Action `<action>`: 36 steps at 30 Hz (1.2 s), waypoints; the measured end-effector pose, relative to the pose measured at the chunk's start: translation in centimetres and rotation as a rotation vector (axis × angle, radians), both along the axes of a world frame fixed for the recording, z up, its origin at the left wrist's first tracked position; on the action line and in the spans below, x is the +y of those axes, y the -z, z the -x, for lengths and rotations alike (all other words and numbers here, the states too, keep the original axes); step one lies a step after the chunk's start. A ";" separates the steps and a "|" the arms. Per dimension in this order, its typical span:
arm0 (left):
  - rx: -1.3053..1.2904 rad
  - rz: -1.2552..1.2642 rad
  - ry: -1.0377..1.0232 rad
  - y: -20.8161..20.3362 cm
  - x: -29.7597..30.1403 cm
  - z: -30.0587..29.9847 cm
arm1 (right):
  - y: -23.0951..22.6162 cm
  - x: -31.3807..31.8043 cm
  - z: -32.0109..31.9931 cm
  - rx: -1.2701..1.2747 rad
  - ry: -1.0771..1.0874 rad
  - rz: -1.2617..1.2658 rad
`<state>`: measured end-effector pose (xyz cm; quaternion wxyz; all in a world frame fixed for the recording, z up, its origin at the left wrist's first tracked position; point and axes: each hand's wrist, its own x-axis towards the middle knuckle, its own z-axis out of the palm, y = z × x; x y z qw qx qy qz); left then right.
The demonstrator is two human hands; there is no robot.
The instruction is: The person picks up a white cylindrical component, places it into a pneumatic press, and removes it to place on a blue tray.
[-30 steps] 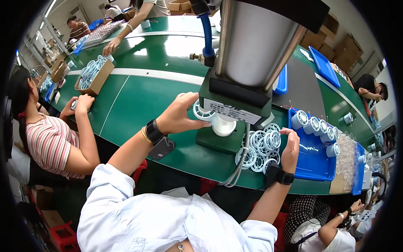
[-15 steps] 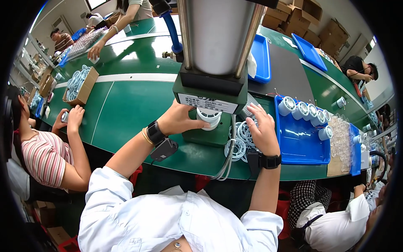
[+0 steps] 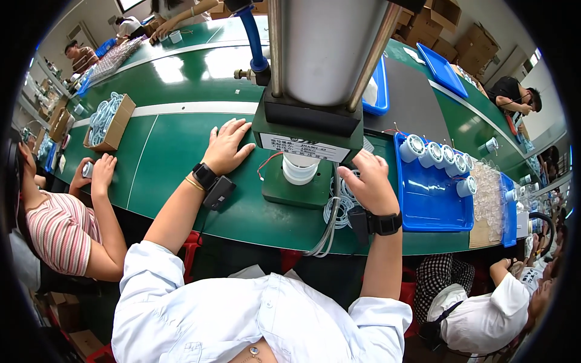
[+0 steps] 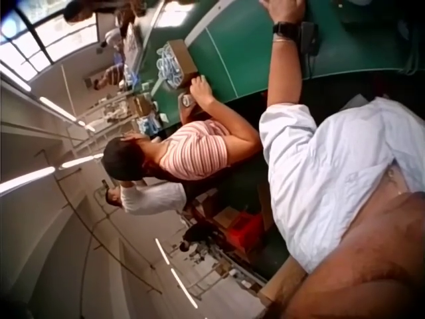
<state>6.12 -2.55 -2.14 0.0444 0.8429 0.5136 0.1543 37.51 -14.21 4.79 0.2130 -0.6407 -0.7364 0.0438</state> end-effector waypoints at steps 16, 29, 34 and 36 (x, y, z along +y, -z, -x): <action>-0.042 0.009 0.067 0.3 0.7 0.9 | 0.3 -0.5 -7.2 0.663 0.198 -0.161; 0.014 -0.018 0.106 1.3 1.2 0.8 | 4.3 -5.7 -24.1 0.161 0.696 -0.273; 0.023 -0.043 0.078 1.6 1.3 1.6 | 5.1 -3.8 -27.4 0.029 0.730 -0.299; -0.006 -0.082 0.090 0.5 0.7 0.2 | 6.6 -6.2 -32.2 0.006 0.676 -0.364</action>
